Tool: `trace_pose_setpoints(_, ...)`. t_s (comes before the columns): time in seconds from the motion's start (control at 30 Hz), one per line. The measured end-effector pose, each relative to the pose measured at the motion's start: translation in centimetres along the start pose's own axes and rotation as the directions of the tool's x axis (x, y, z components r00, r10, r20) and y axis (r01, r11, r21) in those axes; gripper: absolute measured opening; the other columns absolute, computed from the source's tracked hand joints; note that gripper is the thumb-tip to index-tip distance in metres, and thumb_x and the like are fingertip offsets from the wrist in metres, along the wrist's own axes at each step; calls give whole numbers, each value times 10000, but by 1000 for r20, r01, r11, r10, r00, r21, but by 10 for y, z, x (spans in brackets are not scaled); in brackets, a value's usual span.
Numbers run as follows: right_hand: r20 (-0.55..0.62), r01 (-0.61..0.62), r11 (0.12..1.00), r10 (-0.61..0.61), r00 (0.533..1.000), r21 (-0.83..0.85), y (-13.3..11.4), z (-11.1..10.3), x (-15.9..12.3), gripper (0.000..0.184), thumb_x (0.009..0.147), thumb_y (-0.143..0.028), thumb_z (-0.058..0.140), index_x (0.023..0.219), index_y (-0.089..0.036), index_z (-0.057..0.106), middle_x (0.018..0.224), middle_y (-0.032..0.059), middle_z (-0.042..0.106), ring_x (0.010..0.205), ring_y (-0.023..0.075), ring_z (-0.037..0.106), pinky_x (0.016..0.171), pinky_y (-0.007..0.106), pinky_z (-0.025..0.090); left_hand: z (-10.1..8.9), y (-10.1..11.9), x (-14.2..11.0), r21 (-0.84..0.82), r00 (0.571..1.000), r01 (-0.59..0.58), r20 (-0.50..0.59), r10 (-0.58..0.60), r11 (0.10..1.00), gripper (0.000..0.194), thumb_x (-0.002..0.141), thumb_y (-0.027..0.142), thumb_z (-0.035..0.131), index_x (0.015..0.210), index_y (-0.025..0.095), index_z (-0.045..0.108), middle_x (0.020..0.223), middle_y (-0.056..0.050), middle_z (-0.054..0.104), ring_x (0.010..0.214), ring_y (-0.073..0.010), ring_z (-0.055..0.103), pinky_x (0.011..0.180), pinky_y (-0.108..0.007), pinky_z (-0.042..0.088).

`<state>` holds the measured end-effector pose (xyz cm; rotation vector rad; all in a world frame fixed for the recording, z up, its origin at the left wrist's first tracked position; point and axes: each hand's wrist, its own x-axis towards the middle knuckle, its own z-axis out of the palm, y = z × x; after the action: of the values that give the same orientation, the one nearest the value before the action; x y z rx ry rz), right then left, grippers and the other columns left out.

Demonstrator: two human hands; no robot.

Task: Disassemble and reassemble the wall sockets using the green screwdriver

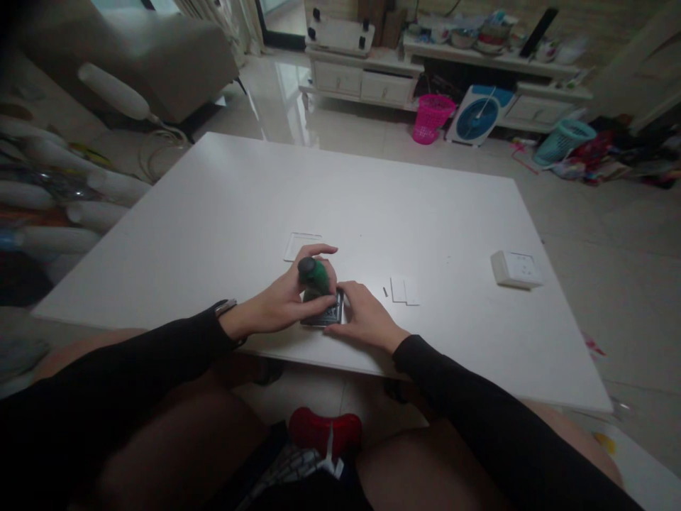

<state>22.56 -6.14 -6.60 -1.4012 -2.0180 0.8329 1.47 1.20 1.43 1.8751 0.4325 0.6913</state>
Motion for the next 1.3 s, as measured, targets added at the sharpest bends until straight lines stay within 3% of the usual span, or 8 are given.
trace_pose_setpoints(0.2,4,24,1000,-24,1000,3,2,1,0,823,771,-455,903,1458,-283,484,1393,136,623,1284,368,602,1073,606,509,4,-1,4,-59,994,-5,-107,-1,998,621,891,250,787,1393,247,422,1127,-54,595,970,-172,649,872,-348,586)
trace_pose_setpoints(0.33,1,8,1000,-8,1000,6,0,-1,-1,823,760,-448,915,1443,-265,494,1391,144,633,1285,369,607,1081,603,507,3,3,6,-118,995,-11,-103,-1,993,501,926,191,687,1350,240,424,1134,-64,623,1046,-195,679,975,-405,584)
trace_pose_setpoints(0.47,3,-4,1000,4,1000,-11,-1,0,-1,844,736,-444,935,1432,-241,503,1371,160,639,1251,369,619,1051,590,525,1,3,3,-47,999,-39,-37,37,998,425,972,181,585,1352,210,398,1156,-88,620,1069,-203,655,1023,-436,549)
trace_pose_setpoints(0.57,1,-3,1000,3,1000,-3,1,1,0,833,749,-450,926,1439,-262,498,1343,145,650,1225,358,630,1029,583,537,2,3,1,18,999,-14,-41,14,1000,474,969,250,659,1355,204,389,1156,-90,612,1042,-203,638,1014,-431,542)
trace_pose_setpoints(0.73,11,11,1000,-11,1000,-8,3,1,0,710,771,-476,904,1362,-267,568,1327,136,651,1224,362,623,1042,604,522,2,7,5,72,995,-74,-58,78,995,341,951,265,714,1245,207,552,1180,-94,649,1066,-211,641,964,-389,566)
trace_pose_setpoints(0.9,21,-3,1000,3,1000,8,-1,-1,1,766,768,-463,893,1429,-290,545,1329,131,655,1226,370,622,1056,617,502,0,11,6,-1,998,-67,-11,67,998,476,924,120,645,1380,223,553,1225,-84,696,1025,-189,699,931,-363,602)
trace_pose_setpoints(1.03,8,-4,1000,4,1000,2,-1,-1,1,846,755,-464,905,1478,-300,497,1326,133,657,1252,390,615,1066,636,498,-1,9,3,86,995,-98,19,97,991,549,938,59,534,1466,206,498,1249,-117,698,1090,-219,696,979,-407,582)
trace_pose_setpoints(1.3,4,20,1000,-20,1000,-17,5,2,0,737,782,-482,892,1398,-272,545,1343,141,648,1235,364,624,1053,613,520,4,8,5,150,994,-101,-37,107,984,360,1004,322,668,1321,171,588,1353,-168,643,1112,-235,665,1015,-415,548)
